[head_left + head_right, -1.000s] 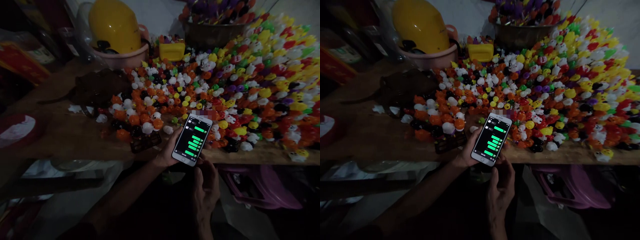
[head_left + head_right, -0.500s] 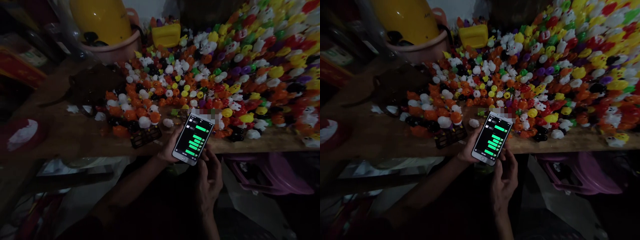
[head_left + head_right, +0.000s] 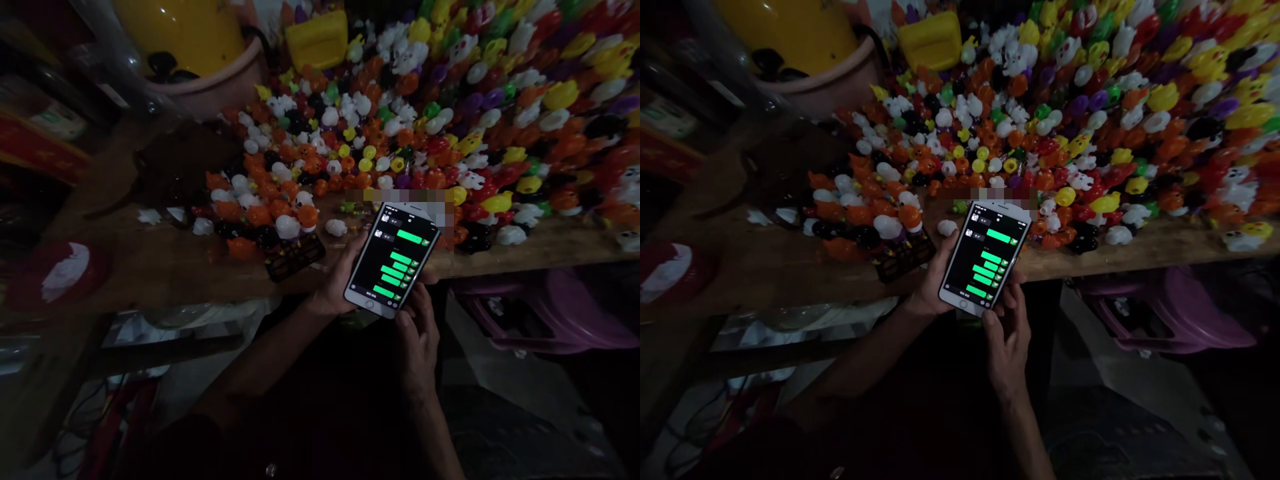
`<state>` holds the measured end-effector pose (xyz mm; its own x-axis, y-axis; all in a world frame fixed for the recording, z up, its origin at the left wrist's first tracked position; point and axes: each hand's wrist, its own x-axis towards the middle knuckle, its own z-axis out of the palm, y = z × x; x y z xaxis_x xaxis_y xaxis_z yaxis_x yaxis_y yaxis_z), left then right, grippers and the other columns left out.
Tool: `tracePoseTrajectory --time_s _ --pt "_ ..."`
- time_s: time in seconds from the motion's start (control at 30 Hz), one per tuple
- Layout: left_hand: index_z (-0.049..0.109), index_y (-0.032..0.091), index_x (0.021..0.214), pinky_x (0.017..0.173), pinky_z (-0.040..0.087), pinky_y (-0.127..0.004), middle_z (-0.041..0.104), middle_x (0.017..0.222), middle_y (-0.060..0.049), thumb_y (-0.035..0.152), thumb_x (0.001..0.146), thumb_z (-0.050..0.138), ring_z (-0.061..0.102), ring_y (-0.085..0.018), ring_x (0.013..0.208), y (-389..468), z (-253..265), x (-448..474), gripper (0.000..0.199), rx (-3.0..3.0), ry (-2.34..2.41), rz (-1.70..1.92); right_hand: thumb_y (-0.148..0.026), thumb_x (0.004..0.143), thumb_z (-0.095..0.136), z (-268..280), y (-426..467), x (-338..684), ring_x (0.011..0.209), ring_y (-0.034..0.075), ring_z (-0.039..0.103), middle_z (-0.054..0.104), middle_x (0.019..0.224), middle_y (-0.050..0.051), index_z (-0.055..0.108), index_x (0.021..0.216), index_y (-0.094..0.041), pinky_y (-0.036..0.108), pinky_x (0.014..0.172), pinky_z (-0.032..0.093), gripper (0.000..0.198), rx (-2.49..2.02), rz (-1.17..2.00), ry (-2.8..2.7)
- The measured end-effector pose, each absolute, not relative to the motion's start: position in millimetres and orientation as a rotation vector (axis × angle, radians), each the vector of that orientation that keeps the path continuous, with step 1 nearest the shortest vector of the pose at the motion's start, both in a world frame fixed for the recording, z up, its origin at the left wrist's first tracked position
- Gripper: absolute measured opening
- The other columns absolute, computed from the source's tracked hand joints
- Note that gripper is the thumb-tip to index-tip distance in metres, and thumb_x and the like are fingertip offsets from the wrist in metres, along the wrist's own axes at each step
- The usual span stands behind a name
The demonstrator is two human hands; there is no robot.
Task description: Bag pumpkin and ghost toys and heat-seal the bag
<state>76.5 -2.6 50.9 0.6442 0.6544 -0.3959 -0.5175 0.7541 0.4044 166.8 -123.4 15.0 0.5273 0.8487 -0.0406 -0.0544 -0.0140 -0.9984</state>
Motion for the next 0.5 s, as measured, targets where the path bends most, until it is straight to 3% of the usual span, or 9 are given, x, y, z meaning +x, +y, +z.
tracePoseTrajectory --time_s 0.1,0.2,0.33,0.43,0.5 --pt "0.073 0.013 0.119 0.099 0.057 -0.041 0.078 0.106 -0.012 0.05 0.103 0.042 0.072 -0.03 0.112 -8 46 73 0.051 0.369 0.511 0.651 -0.052 0.089 0.067 18 -125 165 0.119 0.029 0.066 0.067 0.132 0.014 0.059 0.138 -0.018 0.044 0.094 0.057 0.061 -1.358 0.866 -0.748" --pt "0.074 0.012 0.116 0.097 0.057 -0.04 0.079 0.102 -0.013 0.053 0.1 0.05 0.073 -0.031 0.11 -13 40 66 0.05 0.418 0.491 0.614 -0.046 0.095 0.06 19 -124 162 0.125 0.03 0.064 0.06 0.142 0.014 0.049 0.149 -0.023 0.047 0.095 0.058 0.06 -1.304 0.792 -0.758" --pt "0.072 0.01 0.118 0.091 0.059 -0.036 0.079 0.1 -0.014 0.048 0.104 0.042 0.075 -0.028 0.102 -20 34 57 0.051 0.411 0.52 0.596 -0.038 0.095 0.06 16 -122 162 0.144 0.035 0.047 0.045 0.157 0.016 0.039 0.157 -0.022 0.06 0.114 0.044 0.068 -1.359 0.288 -1.003" --pt "0.071 0.007 0.121 0.086 0.06 -0.04 0.079 0.099 -0.017 0.056 0.102 0.042 0.075 -0.031 0.097 -24 31 54 0.06 0.427 0.465 0.533 -0.04 0.091 0.064 11 -121 165 0.144 0.038 0.044 0.047 0.154 0.018 0.037 0.159 -0.015 0.063 0.115 0.04 0.077 -1.347 -0.137 -1.308" --pt "0.072 0.006 0.119 0.082 0.061 -0.041 0.078 0.099 -0.019 0.06 0.101 0.041 0.076 -0.031 0.092 -27 30 53 0.065 0.418 0.467 0.512 -0.041 0.092 0.061 11 -121 167 0.142 0.036 0.046 0.053 0.148 0.018 0.035 0.16 -0.013 0.061 0.115 0.04 0.078 -1.329 -0.256 -1.428"
